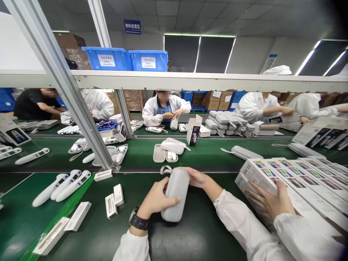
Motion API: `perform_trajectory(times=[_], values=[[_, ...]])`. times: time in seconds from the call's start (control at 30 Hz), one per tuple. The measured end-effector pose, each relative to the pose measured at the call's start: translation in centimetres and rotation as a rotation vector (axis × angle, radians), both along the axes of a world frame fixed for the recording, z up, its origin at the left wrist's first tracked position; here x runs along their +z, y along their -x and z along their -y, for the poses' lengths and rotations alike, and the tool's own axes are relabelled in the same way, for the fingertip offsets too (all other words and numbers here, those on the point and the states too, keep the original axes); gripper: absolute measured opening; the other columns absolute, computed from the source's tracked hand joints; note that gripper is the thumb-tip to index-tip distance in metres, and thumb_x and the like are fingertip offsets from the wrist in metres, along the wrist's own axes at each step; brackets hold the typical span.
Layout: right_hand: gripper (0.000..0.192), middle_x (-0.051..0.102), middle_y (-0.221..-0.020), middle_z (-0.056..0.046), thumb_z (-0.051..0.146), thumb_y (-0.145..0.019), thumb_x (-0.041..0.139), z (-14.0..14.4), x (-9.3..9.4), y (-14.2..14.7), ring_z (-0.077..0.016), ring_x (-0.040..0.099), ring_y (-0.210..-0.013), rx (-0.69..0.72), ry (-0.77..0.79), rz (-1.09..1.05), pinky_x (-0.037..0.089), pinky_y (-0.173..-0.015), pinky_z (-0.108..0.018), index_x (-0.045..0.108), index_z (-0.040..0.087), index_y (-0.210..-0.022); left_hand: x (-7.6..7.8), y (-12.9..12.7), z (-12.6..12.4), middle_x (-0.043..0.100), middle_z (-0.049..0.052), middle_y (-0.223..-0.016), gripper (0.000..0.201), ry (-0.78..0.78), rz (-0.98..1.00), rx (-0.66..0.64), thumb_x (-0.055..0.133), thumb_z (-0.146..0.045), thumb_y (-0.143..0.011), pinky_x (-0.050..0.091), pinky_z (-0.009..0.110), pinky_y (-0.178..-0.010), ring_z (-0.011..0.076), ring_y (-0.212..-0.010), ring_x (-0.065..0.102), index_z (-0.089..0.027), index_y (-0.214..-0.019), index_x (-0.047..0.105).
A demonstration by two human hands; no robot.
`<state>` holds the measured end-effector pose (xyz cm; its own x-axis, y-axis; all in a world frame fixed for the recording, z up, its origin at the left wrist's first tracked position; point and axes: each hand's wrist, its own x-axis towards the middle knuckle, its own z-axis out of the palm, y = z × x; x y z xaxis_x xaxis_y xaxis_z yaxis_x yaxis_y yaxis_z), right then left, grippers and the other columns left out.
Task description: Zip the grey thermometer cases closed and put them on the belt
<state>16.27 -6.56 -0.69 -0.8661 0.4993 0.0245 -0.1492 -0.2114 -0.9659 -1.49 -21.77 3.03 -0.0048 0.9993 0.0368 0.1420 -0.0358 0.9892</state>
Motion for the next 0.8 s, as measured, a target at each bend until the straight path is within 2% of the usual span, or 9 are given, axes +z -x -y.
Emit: perform_trajectory(times=[0.1, 0.23, 0.33, 0.43, 0.5, 0.53, 0.63, 0.7, 0.8], values=[[0.076, 0.071, -0.087, -0.006, 0.069, -0.056, 0.08, -2.5, 0.2, -0.2, -0.0197, 0.066, -0.072, -0.441, -0.11, 0.152, 0.053, -0.068, -0.032, 0.062, 0.02, -0.112, -1.9, -1.0, -1.4, 0.071, 0.008, -0.091, 0.044, -0.016, 0.154, 0.264, 0.087, -0.033, -0.065, 0.048, 0.027, -0.063, 0.0203, -0.071, 0.063, -0.018, -0.1, 0.066], [0.059, 0.07, -0.083, -0.009, 0.061, -0.076, 0.068, -8.0, 2.5, -3.7, -0.0228, 0.065, -0.072, -0.954, -0.208, 0.44, 0.051, -0.059, -0.031, 0.061, 0.016, -0.113, -3.4, -1.8, -2.3, 0.066, 0.016, -0.116, 0.046, 0.005, 0.342, 0.374, 0.087, -0.034, -0.066, 0.05, 0.029, -0.072, 0.0209, -0.083, 0.066, -0.017, -0.104, 0.066], [0.062, 0.067, -0.107, -0.024, 0.054, -0.083, 0.062, -10.9, 3.7, -7.0, -0.0352, 0.063, -0.1, -1.2, -0.239, 0.609, 0.051, -0.076, -0.043, 0.056, 0.007, -0.124, -3.5, -1.9, -2.3, 0.066, 0.015, -0.113, 0.039, 0.033, 0.284, 0.32, 0.084, -0.039, -0.07, 0.05, 0.029, -0.071, 0.0202, -0.08, 0.066, -0.017, -0.097, 0.068], [0.074, 0.037, -0.146, -0.035, 0.044, -0.084, 0.061, -12.1, 3.1, -7.1, -0.0462, 0.036, -0.135, -1.386, -0.303, 0.735, 0.035, -0.1, -0.057, 0.041, 0.003, -0.142, -3.2, -2.0, -2.2, 0.065, 0.015, -0.115, 0.038, 0.05, 0.192, 0.295, 0.081, -0.043, -0.073, 0.051, 0.029, -0.07, 0.0225, -0.085, 0.066, -0.017, -0.099, 0.068], [0.078, 0.02, -0.159, -0.028, 0.042, -0.082, 0.065, -12.5, 2.2, -5.2, -0.0445, 0.019, -0.144, -1.348, -0.533, 0.803, 0.023, -0.109, -0.057, 0.037, 0.01, -0.148, -3.0, -2.0, -2.1, 0.065, 0.015, -0.114, 0.039, 0.063, 0.157, 0.302, 0.08, -0.044, -0.073, 0.051, 0.03, -0.071, 0.0243, -0.089, 0.066, -0.018, -0.1, 0.069], [0.079, 0.017, -0.161, -0.023, 0.043, -0.081, 0.067, -12.6, 1.7, -4.0, -0.0428, 0.016, -0.146, -1.246, -0.705, 0.841, 0.019, -0.111, -0.055, 0.038, 0.015, -0.149, -2.9, -2.0, -2.0, 0.066, 0.014, -0.113, 0.04, 0.069, 0.15, 0.304, 0.081, -0.044, -0.072, 0.051, 0.03, -0.072, 0.0252, -0.09, 0.066, -0.018, -0.1, 0.07], [0.075, 0.035, -0.155, -0.017, 0.045, -0.078, 0.073, -13.1, 0.5, -0.2, -0.0399, 0.028, -0.141, -0.83, -1.089, 0.918, 0.02, -0.112, -0.051, 0.048, 0.023, -0.145, -3.0, -1.9, -2.0, 0.068, 0.014, -0.106, 0.041, 0.069, 0.137, 0.291, 0.082, -0.045, -0.07, 0.05, 0.031, -0.073, 0.0271, -0.092, 0.065, -0.019, -0.099, 0.07], [0.062, 0.051, -0.142, -0.017, 0.042, -0.082, 0.07, -13.4, 0.2, 1.2, -0.0367, 0.041, -0.132, -0.735, -1.113, 0.91, 0.027, -0.109, -0.048, 0.055, 0.021, -0.138, -3.3, -1.8, -2.1, 0.068, 0.014, -0.104, 0.04, 0.057, 0.109, 0.28, 0.081, -0.047, -0.07, 0.05, 0.031, -0.072, 0.0272, -0.09, 0.065, -0.019, -0.098, 0.07], [0.045, 0.057, -0.132, -0.02, 0.034, -0.094, 0.059, -13.4, 1.0, 1.5, -0.0331, 0.047, -0.126, -0.816, -1.07, 0.839, 0.033, -0.108, -0.047, 0.057, 0.014, -0.135, -3.6, -1.7, -2.2, 0.068, 0.015, -0.105, 0.039, 0.034, 0.044, 0.255, 0.076, -0.05, -0.075, 0.049, 0.031, -0.071, 0.0256, -0.084, 0.065, -0.018, -0.096, 0.069]])
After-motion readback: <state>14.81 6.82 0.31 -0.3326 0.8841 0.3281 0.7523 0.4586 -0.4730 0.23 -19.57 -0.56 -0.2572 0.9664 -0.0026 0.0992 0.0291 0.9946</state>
